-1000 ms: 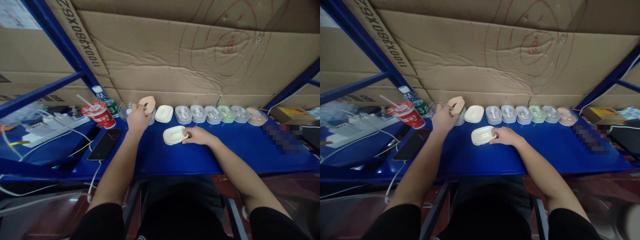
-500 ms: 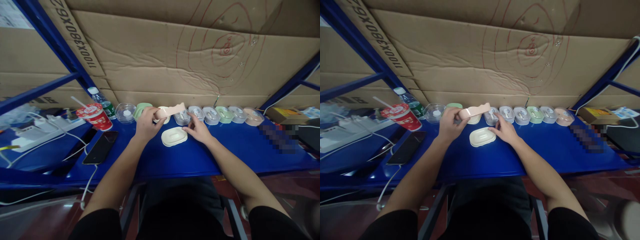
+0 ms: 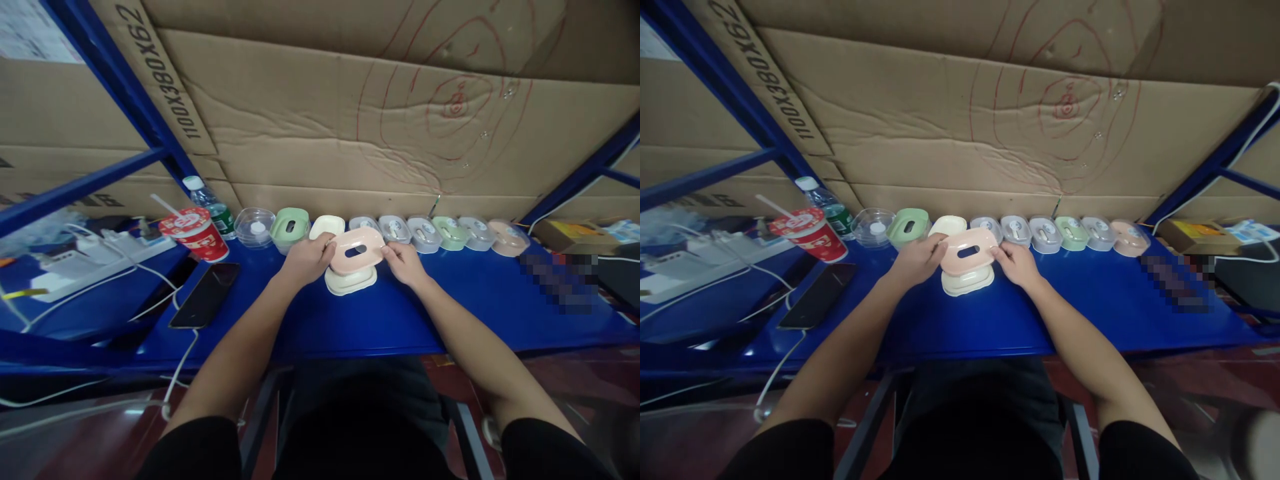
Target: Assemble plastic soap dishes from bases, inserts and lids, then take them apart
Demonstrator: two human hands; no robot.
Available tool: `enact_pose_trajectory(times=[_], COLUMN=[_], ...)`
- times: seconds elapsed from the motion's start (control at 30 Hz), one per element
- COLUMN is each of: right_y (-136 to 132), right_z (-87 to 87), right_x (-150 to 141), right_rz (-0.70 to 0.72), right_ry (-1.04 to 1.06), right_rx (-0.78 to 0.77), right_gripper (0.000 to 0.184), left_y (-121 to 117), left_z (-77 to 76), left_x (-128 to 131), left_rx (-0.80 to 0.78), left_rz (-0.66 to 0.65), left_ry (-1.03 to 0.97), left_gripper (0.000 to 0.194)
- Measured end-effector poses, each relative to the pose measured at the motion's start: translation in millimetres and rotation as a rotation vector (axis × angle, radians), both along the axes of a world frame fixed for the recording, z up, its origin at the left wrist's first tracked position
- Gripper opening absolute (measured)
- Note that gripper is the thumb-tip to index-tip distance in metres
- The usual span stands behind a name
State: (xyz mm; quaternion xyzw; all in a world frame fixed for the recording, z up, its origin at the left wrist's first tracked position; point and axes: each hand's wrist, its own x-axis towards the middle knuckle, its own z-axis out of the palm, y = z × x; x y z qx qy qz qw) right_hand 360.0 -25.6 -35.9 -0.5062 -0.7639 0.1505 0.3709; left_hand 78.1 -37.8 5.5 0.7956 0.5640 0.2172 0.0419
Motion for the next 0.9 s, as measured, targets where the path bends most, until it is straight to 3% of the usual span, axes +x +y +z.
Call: enact_pose_trajectory(times=[0.13,0.4,0.7,0.9], right_y=[4.2,3.6,4.8,1.6], right_z=[-1.6,3.1,1.3,3.9], right_x=[4.4,7.2,2.2,-3.5], right_rz=[0.028,0.189,0.197,0.147], right_ry=[-0.137,-0.420,-0.607,-0.695], right_rx=[-0.055,-0.158,-0.269,-0.279], right_gripper=[0.066,0.070,0.075,0.078], left_y=[1.7,7.1,14.2,14.6], left_z=[-1.5,-13.3,-28.8,-34.6], left_x=[0.9,-2.8,-4.6,0.8], left_rx=[-0.134,-0.235,-0.244,-0.210], left_rz=[-0.058,-0.142,-0.198,-0.145], left_ry=[0.166,0.287,0.336,0.331], left_gripper=[0.046,0.047,0.046,0.043])
